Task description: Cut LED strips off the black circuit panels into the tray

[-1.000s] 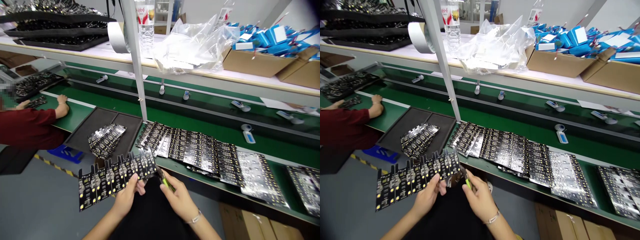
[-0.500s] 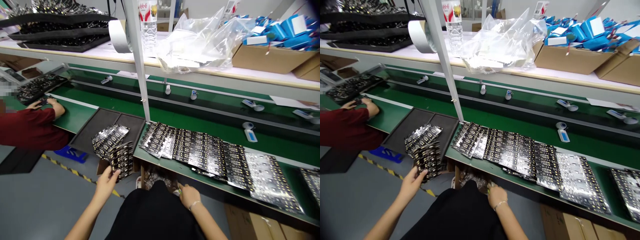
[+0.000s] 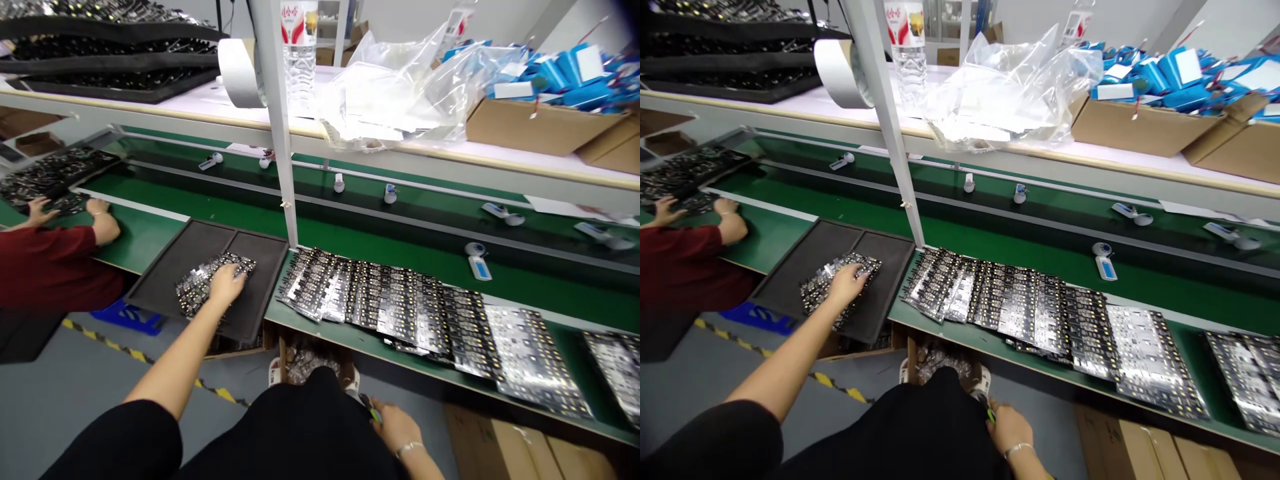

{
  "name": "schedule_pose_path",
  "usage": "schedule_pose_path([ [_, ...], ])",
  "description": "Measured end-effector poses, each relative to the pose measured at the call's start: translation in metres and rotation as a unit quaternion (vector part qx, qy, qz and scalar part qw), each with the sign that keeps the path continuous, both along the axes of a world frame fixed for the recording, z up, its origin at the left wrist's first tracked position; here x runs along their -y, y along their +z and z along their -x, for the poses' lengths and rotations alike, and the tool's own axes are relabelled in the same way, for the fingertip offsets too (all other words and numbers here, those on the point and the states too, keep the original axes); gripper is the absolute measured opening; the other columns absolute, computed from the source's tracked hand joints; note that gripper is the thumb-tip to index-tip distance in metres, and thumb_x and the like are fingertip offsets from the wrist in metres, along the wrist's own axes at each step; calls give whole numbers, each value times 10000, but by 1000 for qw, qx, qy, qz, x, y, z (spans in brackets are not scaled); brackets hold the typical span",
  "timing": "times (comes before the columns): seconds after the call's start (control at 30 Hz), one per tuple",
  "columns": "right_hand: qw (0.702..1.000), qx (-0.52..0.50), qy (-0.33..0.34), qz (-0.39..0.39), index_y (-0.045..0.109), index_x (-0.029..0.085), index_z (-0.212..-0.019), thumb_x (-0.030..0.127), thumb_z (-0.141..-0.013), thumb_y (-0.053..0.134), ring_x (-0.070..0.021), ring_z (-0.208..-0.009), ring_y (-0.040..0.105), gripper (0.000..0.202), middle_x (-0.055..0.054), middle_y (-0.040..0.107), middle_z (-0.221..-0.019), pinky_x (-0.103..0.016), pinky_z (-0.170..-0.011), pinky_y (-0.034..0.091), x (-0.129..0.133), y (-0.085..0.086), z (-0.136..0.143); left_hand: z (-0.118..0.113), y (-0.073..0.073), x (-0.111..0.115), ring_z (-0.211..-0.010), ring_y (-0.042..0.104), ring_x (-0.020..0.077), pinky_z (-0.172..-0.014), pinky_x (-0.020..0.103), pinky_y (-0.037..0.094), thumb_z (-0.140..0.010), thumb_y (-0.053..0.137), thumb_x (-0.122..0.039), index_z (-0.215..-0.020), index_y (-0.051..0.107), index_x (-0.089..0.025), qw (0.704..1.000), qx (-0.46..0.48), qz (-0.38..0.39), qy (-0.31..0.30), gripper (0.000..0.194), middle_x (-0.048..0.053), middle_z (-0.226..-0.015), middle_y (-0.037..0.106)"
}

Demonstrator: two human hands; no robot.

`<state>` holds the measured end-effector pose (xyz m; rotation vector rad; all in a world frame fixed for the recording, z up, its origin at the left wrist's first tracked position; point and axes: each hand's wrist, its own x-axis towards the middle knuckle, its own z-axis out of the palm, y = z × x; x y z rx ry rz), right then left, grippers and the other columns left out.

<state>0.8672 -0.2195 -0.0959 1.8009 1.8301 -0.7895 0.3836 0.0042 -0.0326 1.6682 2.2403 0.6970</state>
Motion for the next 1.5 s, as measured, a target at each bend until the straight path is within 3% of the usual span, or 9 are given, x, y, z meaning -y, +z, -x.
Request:
schedule_pose_path([
  [0.1,1000,-8,-16,-3,551,229,-1323,250,-824,530,-305,-1006,675,500,-159,693,-1092,-383,-854,499,6,-1,2,-100,-24,-19,-1288,463,292,-1094,361,331,-775,555,-560,-1261,550,-156,996,8,28,-86,632,141,-1350,563],
  [0.2,999,-19,-36,-10,552,253,-1320,239,-809,547,-308,-1001,677,512,-153,698,-1086,-387,-847,501,9,1,1,-185,-42,-24,-1358,359,389,-1095,450,315,-591,705,-650,-1356,439,-96,992,11,62,-107,981,227,-1472,409],
  [0.33,995,-57,-73,-28,566,274,-1306,272,-817,549,-289,-999,679,490,-129,711,-1080,-356,-847,502,9,6,-4,-226,-42,-23,-1368,283,483,-1086,542,284,-501,797,-550,-1388,312,21,993,3,78,-88,1160,347,-1467,319],
  [0.47,983,-122,-115,-69,537,216,-1329,310,-875,486,-219,-1064,652,466,-90,694,-1158,-277,-898,482,3,21,-7,-212,-14,-16,-1294,433,398,-1062,462,345,-542,789,-466,-1399,289,-69,991,-11,54,-126,1069,255,-1371,474],
  [0.57,948,-212,-157,-176,499,152,-1345,397,-918,435,-207,-1076,628,497,-109,659,-1198,-285,-919,480,-8,53,-1,-191,18,6,-1284,452,361,-1047,425,377,-565,776,-434,-1424,251,-132,982,-22,31,-184,1051,202,-1401,447],
  [0.7,868,-312,-131,-364,483,166,-1335,431,-926,464,-217,-924,614,488,-90,655,-992,-365,-877,496,-33,115,16,-160,53,67,-1329,411,327,-1099,389,342,-568,774,-423,-1445,242,-193,954,-36,6,-297,1051,136,-1457,411],
  [0.87,853,-331,-38,-402,460,205,-1357,359,-931,484,-226,-971,572,453,-94,613,-1039,-397,-898,481,-55,164,29,-131,73,154,-1324,411,365,-1072,469,364,-652,714,-392,-1485,142,-227,914,-86,-34,-394,1024,157,-1459,425],
  [1.07,865,-389,-16,-318,470,235,-1372,378,-927,489,-199,-860,604,468,-68,631,-956,-336,-801,529,-53,165,32,-125,86,199,-1276,464,350,-1025,473,422,-658,666,-277,-1457,202,-153,924,-118,-55,-360,932,184,-1390,486],
  [1.5,871,-343,45,-350,467,235,-1379,366,-940,474,-201,-833,615,458,-79,634,-940,-326,-762,521,-52,173,46,-119,100,211,-1266,466,341,-1012,462,426,-651,644,-257,-1458,187,-150,930,-122,-55,-342,934,194,-1387,469],
])
